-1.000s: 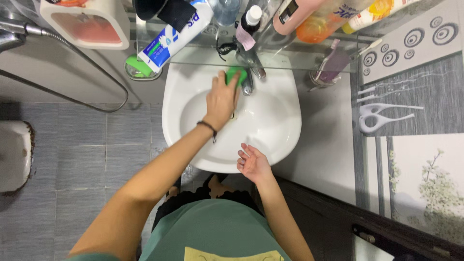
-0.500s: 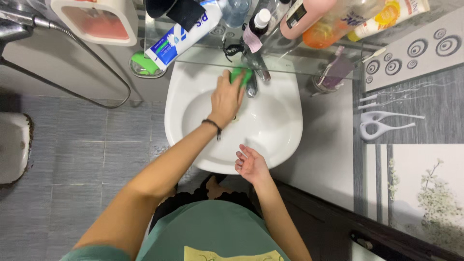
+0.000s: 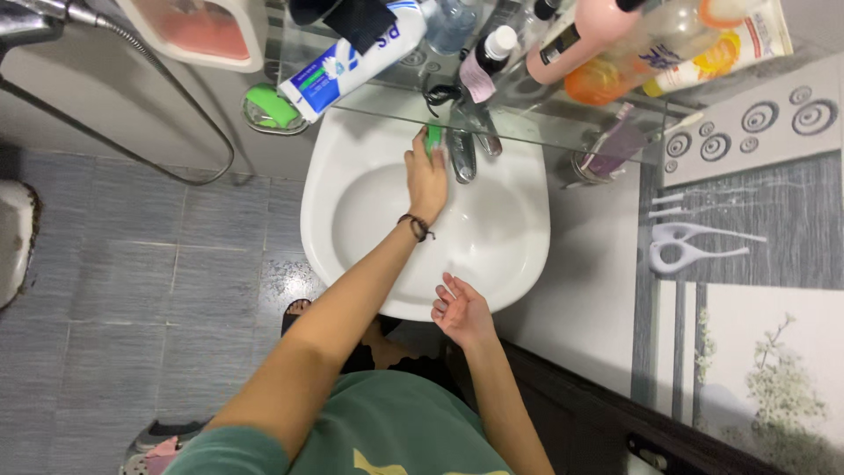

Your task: The person scrubs a white bathroom sink using a green sponge. They wipe the basin, the faucet, and the surrounding countertop area. The person rinses the sponge under running water and continues scrubbing the sink surfaces.

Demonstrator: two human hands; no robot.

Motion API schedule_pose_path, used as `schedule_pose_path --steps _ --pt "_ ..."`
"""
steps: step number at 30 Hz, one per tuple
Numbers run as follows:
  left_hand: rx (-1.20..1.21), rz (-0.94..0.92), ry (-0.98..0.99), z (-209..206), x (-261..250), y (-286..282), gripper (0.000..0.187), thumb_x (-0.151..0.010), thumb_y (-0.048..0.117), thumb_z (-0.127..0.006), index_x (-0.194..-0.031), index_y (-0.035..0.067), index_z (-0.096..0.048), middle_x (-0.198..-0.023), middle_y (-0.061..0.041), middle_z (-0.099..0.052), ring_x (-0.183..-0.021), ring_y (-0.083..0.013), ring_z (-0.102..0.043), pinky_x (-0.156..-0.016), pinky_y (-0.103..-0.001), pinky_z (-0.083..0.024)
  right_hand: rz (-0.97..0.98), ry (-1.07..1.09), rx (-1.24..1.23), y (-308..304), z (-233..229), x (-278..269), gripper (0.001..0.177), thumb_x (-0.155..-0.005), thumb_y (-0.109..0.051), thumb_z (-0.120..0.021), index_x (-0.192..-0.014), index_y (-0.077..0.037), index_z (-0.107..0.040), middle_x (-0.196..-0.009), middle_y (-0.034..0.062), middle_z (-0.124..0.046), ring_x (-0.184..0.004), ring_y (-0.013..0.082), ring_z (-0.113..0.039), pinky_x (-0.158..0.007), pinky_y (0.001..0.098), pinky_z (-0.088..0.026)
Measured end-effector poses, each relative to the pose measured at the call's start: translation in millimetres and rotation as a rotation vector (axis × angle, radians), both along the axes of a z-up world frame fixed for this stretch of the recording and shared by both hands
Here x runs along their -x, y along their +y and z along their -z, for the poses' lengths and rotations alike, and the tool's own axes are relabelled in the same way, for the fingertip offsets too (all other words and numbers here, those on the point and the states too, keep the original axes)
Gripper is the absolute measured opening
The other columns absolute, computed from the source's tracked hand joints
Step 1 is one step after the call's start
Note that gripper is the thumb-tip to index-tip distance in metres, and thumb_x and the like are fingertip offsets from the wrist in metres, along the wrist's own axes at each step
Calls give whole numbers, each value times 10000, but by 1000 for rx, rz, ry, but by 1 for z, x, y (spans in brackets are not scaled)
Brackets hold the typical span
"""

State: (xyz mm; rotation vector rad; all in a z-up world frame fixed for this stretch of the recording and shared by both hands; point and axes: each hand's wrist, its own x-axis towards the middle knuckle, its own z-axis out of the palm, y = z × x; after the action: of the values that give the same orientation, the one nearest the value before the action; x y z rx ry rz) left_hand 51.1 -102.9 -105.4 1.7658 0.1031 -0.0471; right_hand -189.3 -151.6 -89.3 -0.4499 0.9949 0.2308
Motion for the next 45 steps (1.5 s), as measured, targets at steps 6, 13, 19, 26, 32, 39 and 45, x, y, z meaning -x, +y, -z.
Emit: schedule_pose_path --steps 6,13,19,26,32,39,45 --pt "48 -25 147 14 -12 -15 525 -1045 295 -460 -1532 165 -310 -1277 -308 -483 -1045 -493 -602 -928 -513 -493 1 21 119 0 -7 14 213 -1016 -250 -535 -1095 -88 -650 -864 43 -585 -698 158 -469 -671 288 -429" --pt "-29 14 149 13 -27 -8 475 -1074 341 -438 -1508 178 -333 -1306 -265 -497 -1054 -486 -617 -899 -540 -506 16 61 87 -10 -6 18 203 -1024 -229 -530 -1094 -66 -630 -851 56 -571 -689 162 -452 -647 287 -419" --pt "33 60 46 13 -8 2 502 -1053 337 -434 -1529 213 -329 -1270 -267 -496 -1022 -479 -625 -896 -547 -520 -34 96 139 -2 -12 9 228 -989 -232 -510 -1095 -71 -632 -845 60 -570 -666 170 -435 -612 293 -401" --pt "12 61 103 30 -39 -6 528 -1055 366 -406 -1528 166 -289 -1346 -287 -450 -1077 -480 -604 -933 -546 -515 -74 42 149 -2 -17 -3 210 -1007 -221 -522 -1115 -75 -627 -872 57 -571 -663 164 -424 -618 294 -406" --pt "123 -55 45 34 -24 -15 494 -1061 364 -430 -1504 177 -314 -1328 -288 -495 -1104 -506 -606 -964 -567 -502 -71 101 137 -4 -21 3 221 -987 -219 -538 -1115 -67 -636 -889 64 -572 -683 177 -448 -632 297 -415" --pt "-136 60 226 19 -36 -9 502 -1004 371 -467 -1468 248 -320 -1349 -247 -490 -988 -513 -642 -821 -607 -509 -59 108 149 -5 -8 14 239 -978 -213 -557 -1146 -62 -636 -873 66 -564 -688 181 -458 -620 302 -400" --pt "-265 132 201 16 -64 -8 545 -975 306 -484 -1493 253 -324 -1381 -249 -479 -951 -474 -689 -833 -564 -551 -131 53 159 -1 -7 7 244 -1004 -216 -523 -1177 -70 -615 -870 52 -574 -688 171 -463 -646 306 -433"
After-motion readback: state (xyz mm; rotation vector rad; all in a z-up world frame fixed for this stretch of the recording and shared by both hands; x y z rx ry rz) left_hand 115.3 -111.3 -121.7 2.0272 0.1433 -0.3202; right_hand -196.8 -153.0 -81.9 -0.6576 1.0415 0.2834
